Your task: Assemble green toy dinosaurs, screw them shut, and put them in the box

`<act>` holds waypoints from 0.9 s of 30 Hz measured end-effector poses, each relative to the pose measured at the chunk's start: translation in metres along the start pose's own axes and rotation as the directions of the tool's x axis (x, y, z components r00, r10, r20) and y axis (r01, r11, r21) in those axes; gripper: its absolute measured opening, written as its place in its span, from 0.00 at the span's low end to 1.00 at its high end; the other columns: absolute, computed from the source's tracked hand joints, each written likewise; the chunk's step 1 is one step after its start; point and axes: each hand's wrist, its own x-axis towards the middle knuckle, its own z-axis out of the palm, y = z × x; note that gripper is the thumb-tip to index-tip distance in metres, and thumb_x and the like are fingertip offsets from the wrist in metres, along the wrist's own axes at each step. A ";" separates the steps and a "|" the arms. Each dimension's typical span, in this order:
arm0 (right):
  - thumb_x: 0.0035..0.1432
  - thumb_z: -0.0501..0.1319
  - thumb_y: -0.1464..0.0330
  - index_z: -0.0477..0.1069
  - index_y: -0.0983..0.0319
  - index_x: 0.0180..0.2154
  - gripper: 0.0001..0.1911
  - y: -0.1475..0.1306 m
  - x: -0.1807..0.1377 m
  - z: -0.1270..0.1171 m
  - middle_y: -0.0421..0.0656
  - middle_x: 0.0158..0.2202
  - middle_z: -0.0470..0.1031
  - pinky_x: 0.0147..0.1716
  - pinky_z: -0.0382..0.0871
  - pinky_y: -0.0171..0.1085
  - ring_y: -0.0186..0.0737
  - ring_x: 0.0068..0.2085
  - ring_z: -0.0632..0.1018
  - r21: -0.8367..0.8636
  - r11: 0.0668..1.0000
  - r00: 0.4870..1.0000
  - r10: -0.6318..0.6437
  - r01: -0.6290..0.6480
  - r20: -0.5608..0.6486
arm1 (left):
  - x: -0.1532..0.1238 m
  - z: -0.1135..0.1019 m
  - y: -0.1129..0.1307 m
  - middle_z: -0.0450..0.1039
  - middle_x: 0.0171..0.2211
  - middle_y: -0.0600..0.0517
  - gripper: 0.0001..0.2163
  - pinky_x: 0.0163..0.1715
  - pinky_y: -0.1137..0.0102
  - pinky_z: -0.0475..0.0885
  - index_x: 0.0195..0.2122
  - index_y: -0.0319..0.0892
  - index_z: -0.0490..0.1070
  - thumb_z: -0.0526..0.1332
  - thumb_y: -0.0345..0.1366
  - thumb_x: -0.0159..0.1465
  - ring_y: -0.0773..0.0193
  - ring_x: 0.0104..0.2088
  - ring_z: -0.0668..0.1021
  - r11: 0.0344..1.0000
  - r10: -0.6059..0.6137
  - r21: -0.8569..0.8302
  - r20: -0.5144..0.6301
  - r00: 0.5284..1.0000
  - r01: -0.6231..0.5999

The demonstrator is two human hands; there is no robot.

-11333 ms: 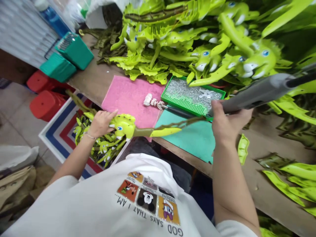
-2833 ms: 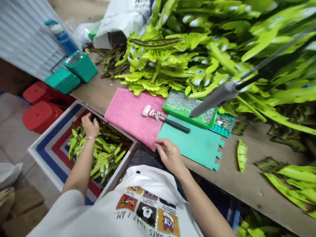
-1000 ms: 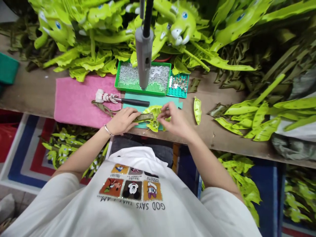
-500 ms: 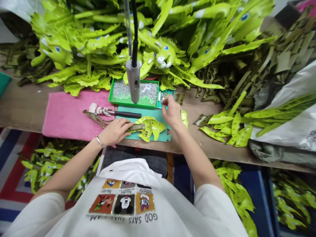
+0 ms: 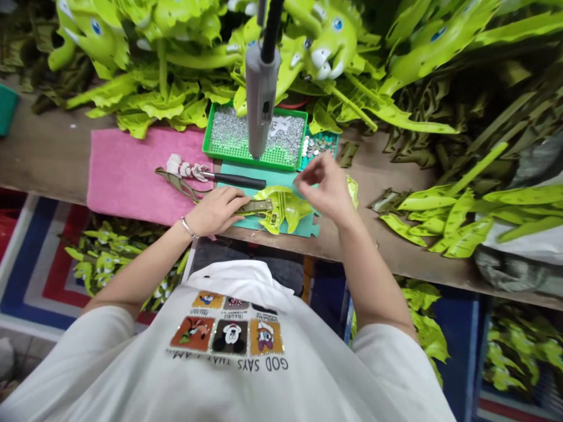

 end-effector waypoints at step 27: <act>0.55 0.59 0.68 0.65 0.56 0.37 0.06 -0.026 -0.084 0.048 0.40 0.33 0.74 0.36 0.72 0.41 0.39 0.32 0.74 -0.060 0.998 0.999 -0.005 0.002 -0.049 | 0.018 0.023 0.030 0.77 0.45 0.47 0.11 0.50 0.57 0.64 0.38 0.43 0.75 0.53 0.34 0.72 0.58 0.47 0.75 0.998 -0.012 -0.055 -0.274 0.962 -0.003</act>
